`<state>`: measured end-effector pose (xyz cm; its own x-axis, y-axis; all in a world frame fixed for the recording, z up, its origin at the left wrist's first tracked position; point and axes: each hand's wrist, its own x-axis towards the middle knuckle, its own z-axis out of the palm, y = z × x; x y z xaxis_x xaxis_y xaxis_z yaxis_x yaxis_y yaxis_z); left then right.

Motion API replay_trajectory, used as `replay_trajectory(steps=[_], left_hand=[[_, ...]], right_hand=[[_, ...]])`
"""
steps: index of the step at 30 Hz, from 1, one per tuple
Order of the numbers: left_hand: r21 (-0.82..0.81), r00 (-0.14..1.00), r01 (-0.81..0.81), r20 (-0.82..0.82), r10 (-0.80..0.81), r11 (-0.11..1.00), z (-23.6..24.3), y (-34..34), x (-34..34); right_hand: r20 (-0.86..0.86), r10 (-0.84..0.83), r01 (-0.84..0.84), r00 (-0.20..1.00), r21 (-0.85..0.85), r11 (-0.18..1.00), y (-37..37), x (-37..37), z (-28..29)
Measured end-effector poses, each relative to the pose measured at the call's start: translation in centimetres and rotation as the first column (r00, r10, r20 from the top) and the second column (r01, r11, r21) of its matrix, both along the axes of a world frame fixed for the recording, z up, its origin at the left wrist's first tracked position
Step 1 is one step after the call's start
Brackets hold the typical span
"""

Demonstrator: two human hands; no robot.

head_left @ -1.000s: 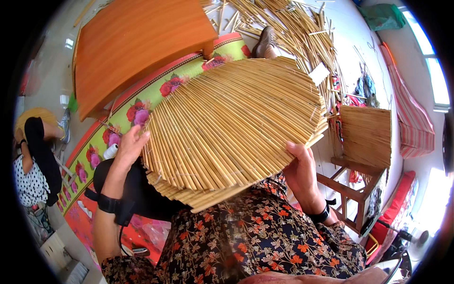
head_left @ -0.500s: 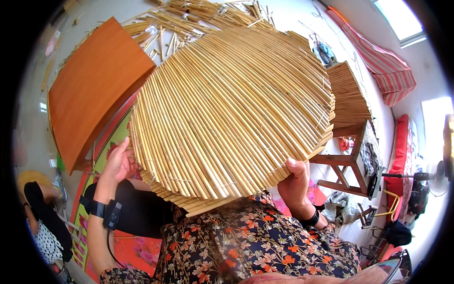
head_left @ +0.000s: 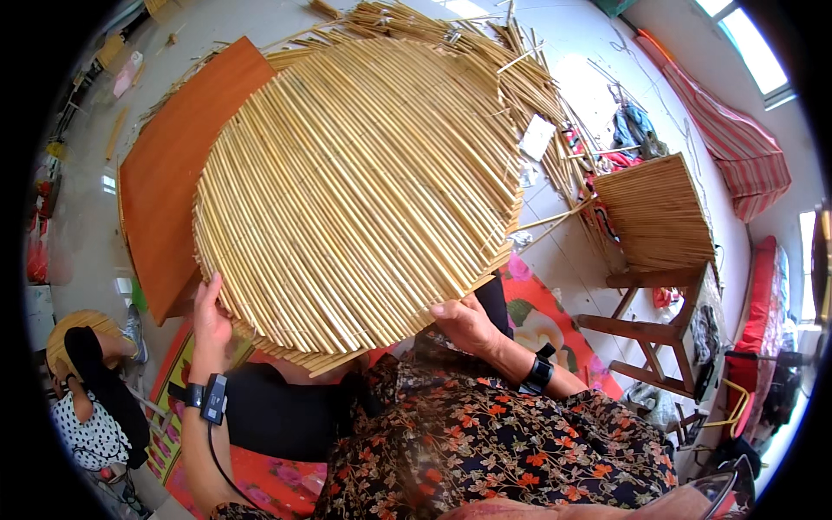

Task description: The person weaves a straw fan by hand, threading white string through bamboo slats to secure them in a circular pattern. They use a needle to guide the string and occasionally use a green utility knife to trim the materials.

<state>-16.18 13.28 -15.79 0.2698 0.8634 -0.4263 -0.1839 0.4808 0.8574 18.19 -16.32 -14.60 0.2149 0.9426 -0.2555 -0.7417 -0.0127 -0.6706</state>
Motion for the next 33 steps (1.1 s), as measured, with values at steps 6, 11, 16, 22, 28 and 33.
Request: replay_trajectory(steps=[6, 11, 16, 22, 28, 33], left_hand=[[-0.004, 0.997, -0.032, -0.075, 0.032, 0.999, 0.9, 0.9, -3.2], [-0.089, 0.995, -0.024, -0.099, 0.015, 0.996, 0.4, 0.1, -5.7], [-0.168, 0.996, -0.015, -0.085, 0.001, 0.986, -0.9, 0.1, -7.0], [-0.191, 0.990, -0.110, -0.110, 0.090, 0.975, -2.2, 1.0, -7.5], [-0.306, 0.992, -0.127, -0.022, 0.127, 0.944, -2.5, 1.2, -8.2], [-0.353, 0.990, -0.139, -0.021, 0.141, 0.925, -3.2, 1.3, -8.6]], right_hand=[[-0.153, 0.148, -0.146, 0.977, 0.024, 0.989, 2.0, -1.1, -2.4], [-0.141, 0.241, -0.256, 0.960, -0.103, 0.961, 1.7, -1.9, -2.0], [-0.083, 0.346, -0.356, 0.935, -0.242, 0.903, 1.3, -1.9, -2.6], [0.065, 0.419, -0.382, 0.906, -0.304, 0.873, 0.5, -2.8, -4.6], [0.070, 0.420, -0.383, 0.905, -0.296, 0.875, 0.6, -3.2, -5.0], [-0.005, 0.460, -0.429, 0.888, -0.371, 0.824, 0.9, -3.2, -4.7]])
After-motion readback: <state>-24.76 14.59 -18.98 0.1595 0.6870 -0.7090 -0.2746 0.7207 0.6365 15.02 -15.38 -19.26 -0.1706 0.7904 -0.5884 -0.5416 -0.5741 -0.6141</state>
